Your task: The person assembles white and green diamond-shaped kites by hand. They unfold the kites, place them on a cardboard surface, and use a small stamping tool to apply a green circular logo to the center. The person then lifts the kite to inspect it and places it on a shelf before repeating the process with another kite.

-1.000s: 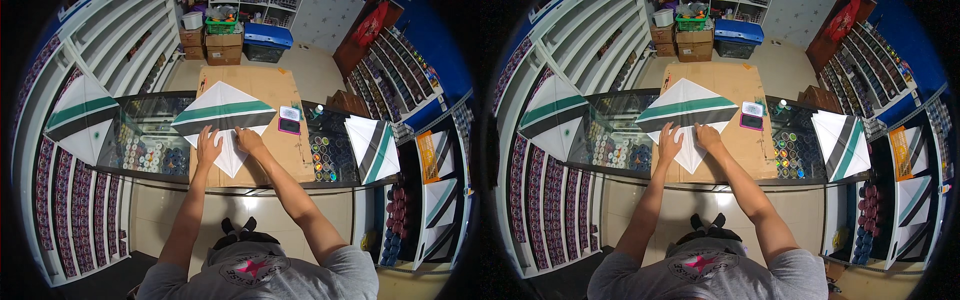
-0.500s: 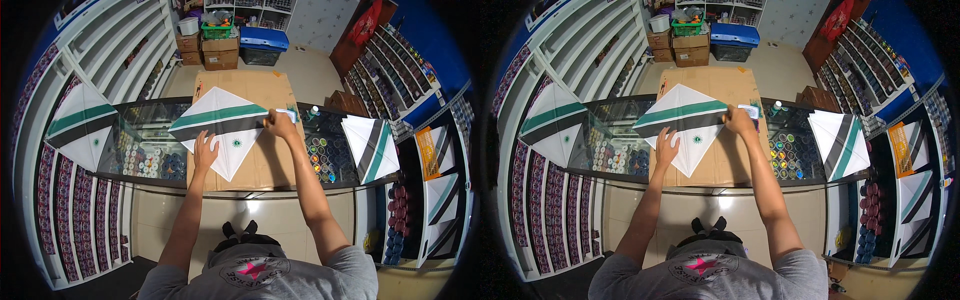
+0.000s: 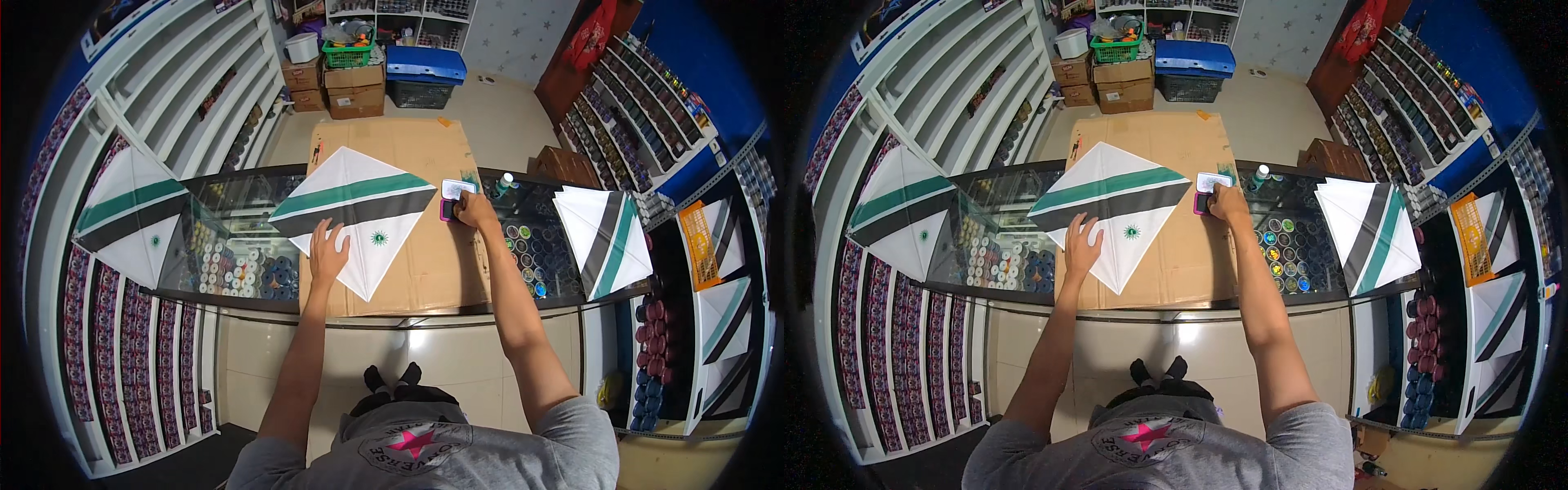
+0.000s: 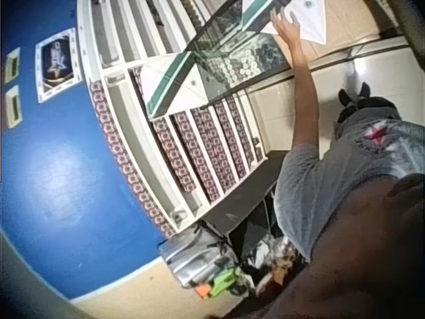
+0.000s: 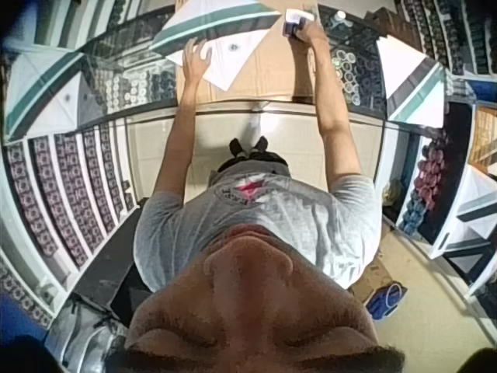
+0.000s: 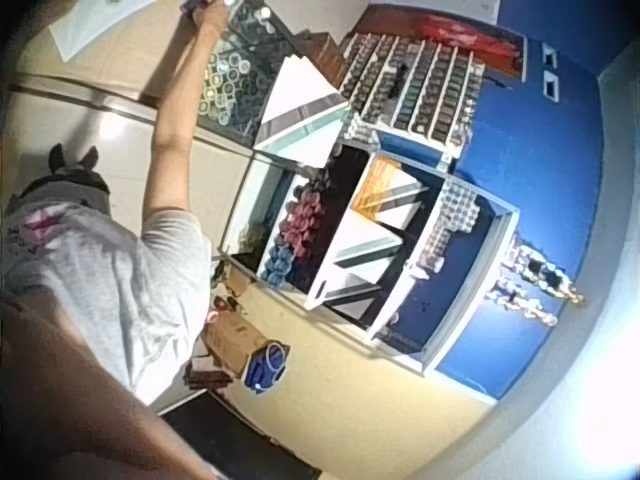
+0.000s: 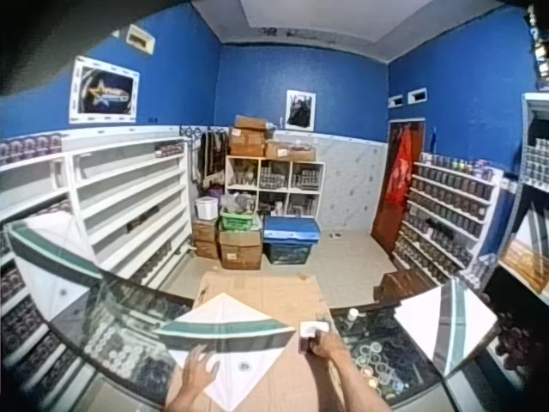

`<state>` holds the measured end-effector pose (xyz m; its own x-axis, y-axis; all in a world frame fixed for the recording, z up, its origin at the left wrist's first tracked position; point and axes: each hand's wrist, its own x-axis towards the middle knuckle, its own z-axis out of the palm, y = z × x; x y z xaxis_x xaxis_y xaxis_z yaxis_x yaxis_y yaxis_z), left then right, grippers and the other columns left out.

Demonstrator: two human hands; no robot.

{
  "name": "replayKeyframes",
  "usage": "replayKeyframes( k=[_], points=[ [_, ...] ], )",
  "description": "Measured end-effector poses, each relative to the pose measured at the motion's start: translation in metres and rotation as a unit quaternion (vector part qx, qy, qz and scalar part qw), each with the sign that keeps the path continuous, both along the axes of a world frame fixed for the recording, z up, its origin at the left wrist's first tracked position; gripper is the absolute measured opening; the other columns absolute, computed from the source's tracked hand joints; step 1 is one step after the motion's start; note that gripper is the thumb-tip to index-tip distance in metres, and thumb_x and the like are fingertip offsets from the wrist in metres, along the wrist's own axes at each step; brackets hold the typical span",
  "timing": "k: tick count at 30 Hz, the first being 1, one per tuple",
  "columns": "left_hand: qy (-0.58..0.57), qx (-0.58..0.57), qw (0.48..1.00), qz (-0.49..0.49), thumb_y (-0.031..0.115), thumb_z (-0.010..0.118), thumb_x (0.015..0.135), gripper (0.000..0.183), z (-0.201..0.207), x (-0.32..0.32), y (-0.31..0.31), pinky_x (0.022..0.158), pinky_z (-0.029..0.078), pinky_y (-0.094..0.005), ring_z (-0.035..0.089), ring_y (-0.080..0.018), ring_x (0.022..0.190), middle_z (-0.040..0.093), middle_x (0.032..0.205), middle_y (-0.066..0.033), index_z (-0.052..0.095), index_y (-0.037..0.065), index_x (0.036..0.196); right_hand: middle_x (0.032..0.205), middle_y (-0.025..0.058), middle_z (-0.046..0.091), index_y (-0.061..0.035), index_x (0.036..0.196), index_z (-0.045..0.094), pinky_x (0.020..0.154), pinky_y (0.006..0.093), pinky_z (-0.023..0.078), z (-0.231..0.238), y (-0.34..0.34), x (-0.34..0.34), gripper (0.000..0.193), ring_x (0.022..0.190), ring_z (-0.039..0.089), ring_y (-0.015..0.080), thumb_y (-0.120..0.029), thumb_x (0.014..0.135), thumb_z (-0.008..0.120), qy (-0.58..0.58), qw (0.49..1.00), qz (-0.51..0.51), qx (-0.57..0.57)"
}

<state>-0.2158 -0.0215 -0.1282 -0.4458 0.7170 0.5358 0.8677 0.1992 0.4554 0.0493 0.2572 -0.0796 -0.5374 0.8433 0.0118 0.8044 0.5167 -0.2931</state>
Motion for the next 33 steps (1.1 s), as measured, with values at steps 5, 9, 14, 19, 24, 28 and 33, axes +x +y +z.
replayKeyframes(
  k=[5, 9, 14, 19, 24, 28, 33],
  points=[
    [-0.03, 0.047, 0.998, 0.031, 0.018, 0.067, 0.082, 0.032, 0.011, -0.019, -0.003, 0.097, 0.039, -0.0439, 0.049, -0.0362, 0.117, 0.053, 0.125, -0.0154, 0.063, 0.009, 0.113, 0.106, 0.0208, 0.063, -0.0081, 0.109, 0.063, 0.083, 0.0446, 0.052, 0.05, -0.029, -0.016, 0.044, 0.097, 0.062, 0.039, -0.037, 0.076, 0.07, 0.058, 0.992, -0.04, 0.103],
    [-0.038, 0.041, 0.995, 0.079, 0.017, 0.068, 0.081, 0.032, 0.006, -0.089, -0.006, 0.098, 0.037, -0.0467, 0.049, -0.0369, 0.117, 0.05, 0.128, -0.0159, 0.062, 0.013, 0.112, 0.103, 0.0212, 0.061, -0.0057, 0.106, 0.063, 0.085, 0.0438, 0.05, 0.063, -0.031, -0.046, 0.037, 0.098, 0.06, 0.0391, -0.028, 0.077, 0.07, 0.139, 0.983, 0.025, 0.118],
    [-0.062, -0.083, 0.99, 0.093, 0.022, 0.073, 0.075, 0.042, 0.005, -0.16, -0.005, 0.103, 0.028, -0.0524, 0.039, -0.038, 0.129, 0.04, 0.139, -0.0152, 0.059, 0.028, 0.114, 0.105, 0.023, 0.06, -0.0058, 0.105, 0.063, 0.088, 0.0429, 0.049, 0.033, -0.017, -0.086, 0.034, 0.099, 0.06, 0.0395, -0.017, 0.074, 0.069, 0.156, 0.984, 0.082, -0.005],
    [-0.107, -0.169, 0.98, 0.02, 0.024, 0.074, 0.073, 0.044, -0.002, -0.183, -0.008, 0.102, 0.028, -0.0522, 0.039, -0.0364, 0.128, 0.046, 0.134, -0.0143, 0.059, 0.027, 0.114, 0.108, 0.0221, 0.059, -0.0101, 0.107, 0.064, 0.09, 0.043, 0.05, 0.0, -0.011, -0.106, 0.037, 0.104, 0.057, 0.0403, -0.016, 0.071, 0.071, 0.112, 0.99, 0.081, -0.002],
    [-0.095, -0.162, 0.982, -0.008, 0.019, 0.075, 0.072, 0.042, 0.003, -0.176, -0.009, 0.099, 0.03, -0.0522, 0.046, -0.0313, 0.12, 0.052, 0.123, -0.01, 0.062, 0.026, 0.111, 0.109, 0.0221, 0.059, -0.0116, 0.106, 0.066, 0.091, 0.042, 0.049, -0.019, -0.003, -0.109, 0.04, 0.102, 0.058, 0.0405, -0.013, 0.066, 0.072, 0.093, 0.993, 0.07, 0.021],
    [-0.105, -0.148, 0.983, -0.007, 0.003, 0.071, 0.072, 0.036, 0.003, -0.175, -0.011, 0.096, 0.037, -0.0437, 0.05, -0.0287, 0.114, 0.055, 0.113, -0.0092, 0.064, 0.016, 0.105, 0.111, 0.0227, 0.059, -0.0121, 0.103, 0.067, 0.091, 0.0408, 0.05, -0.018, -0.003, -0.111, 0.041, 0.099, 0.059, 0.0405, -0.009, 0.062, 0.069, 0.094, 0.994, 0.057, 0.019],
    [-0.129, -0.05, 0.989, -0.047, -0.005, 0.068, 0.071, 0.03, 0.001, -0.182, -0.018, 0.091, 0.044, -0.0362, 0.055, -0.0303, 0.104, 0.056, 0.106, -0.0108, 0.068, 0.011, 0.096, 0.099, 0.0218, 0.063, -0.01, 0.095, 0.069, 0.087, 0.0405, 0.05, -0.006, -0.001, -0.11, 0.035, 0.095, 0.06, 0.0385, -0.001, 0.061, 0.065, 0.123, 0.99, 0.065, 0.003]
  ],
)
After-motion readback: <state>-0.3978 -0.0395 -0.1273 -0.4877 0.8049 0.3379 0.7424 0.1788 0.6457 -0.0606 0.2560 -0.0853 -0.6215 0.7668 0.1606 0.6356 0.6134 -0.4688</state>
